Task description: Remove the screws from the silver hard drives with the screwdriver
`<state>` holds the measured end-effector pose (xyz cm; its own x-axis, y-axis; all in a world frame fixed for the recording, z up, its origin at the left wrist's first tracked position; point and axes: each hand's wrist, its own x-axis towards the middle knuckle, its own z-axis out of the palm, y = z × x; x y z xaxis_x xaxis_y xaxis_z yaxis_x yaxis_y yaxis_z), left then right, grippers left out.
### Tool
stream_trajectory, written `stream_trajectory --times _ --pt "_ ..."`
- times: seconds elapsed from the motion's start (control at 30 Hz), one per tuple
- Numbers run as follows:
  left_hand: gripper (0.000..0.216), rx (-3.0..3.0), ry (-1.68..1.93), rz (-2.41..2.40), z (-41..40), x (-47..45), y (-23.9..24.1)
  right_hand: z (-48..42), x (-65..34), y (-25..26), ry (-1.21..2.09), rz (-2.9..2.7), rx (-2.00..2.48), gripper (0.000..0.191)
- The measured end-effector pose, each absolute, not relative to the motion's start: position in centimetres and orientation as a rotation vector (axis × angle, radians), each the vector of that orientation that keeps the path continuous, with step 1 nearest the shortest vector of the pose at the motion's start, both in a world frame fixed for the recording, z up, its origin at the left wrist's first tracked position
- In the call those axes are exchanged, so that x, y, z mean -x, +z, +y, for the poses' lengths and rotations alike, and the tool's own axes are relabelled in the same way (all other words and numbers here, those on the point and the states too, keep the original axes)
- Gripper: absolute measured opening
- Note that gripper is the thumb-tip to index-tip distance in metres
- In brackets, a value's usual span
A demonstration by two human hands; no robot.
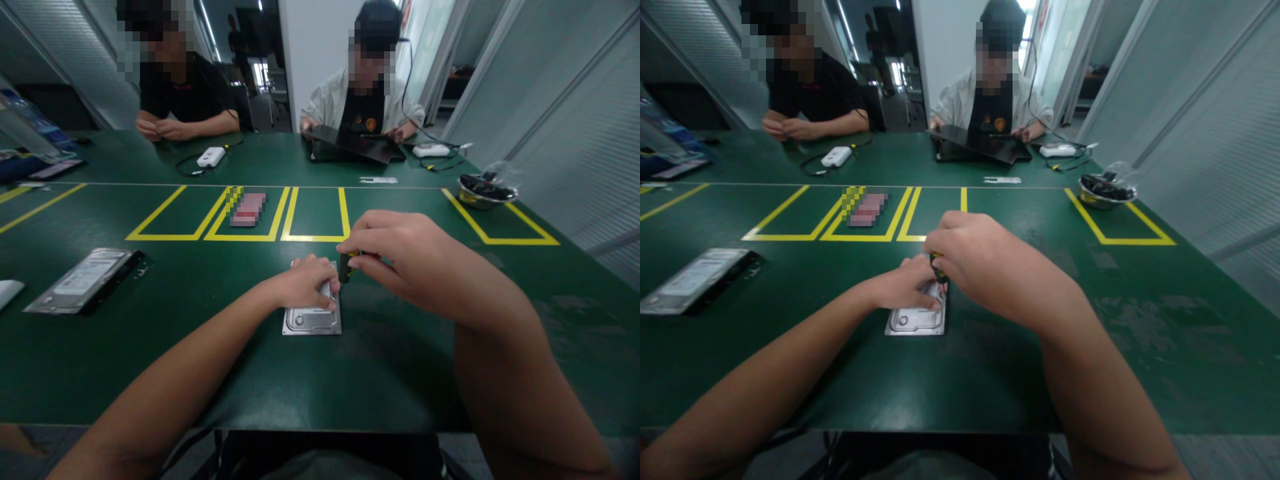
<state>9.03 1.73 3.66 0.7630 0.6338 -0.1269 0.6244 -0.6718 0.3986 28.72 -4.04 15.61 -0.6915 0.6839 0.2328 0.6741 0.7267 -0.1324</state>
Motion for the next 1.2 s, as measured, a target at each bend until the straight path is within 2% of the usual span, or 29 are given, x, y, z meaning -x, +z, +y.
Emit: stream_trajectory --times 0.6,0.87,1.2 --pt "0.031 -2.48 -0.025 0.949 1.8 -9.0 4.2 -3.3 -28.9 14.9 0.127 -2.62 0.943 0.022" --pt "0.032 -2.461 -0.063 0.985 1.8 -9.2 4.2 -3.0 -28.6 14.6 0.002 -2.577 1.092 0.011" --pt "0.033 -2.447 -0.073 0.994 1.8 -9.2 4.3 -2.9 -28.5 14.2 -0.056 -2.52 1.173 0.014"
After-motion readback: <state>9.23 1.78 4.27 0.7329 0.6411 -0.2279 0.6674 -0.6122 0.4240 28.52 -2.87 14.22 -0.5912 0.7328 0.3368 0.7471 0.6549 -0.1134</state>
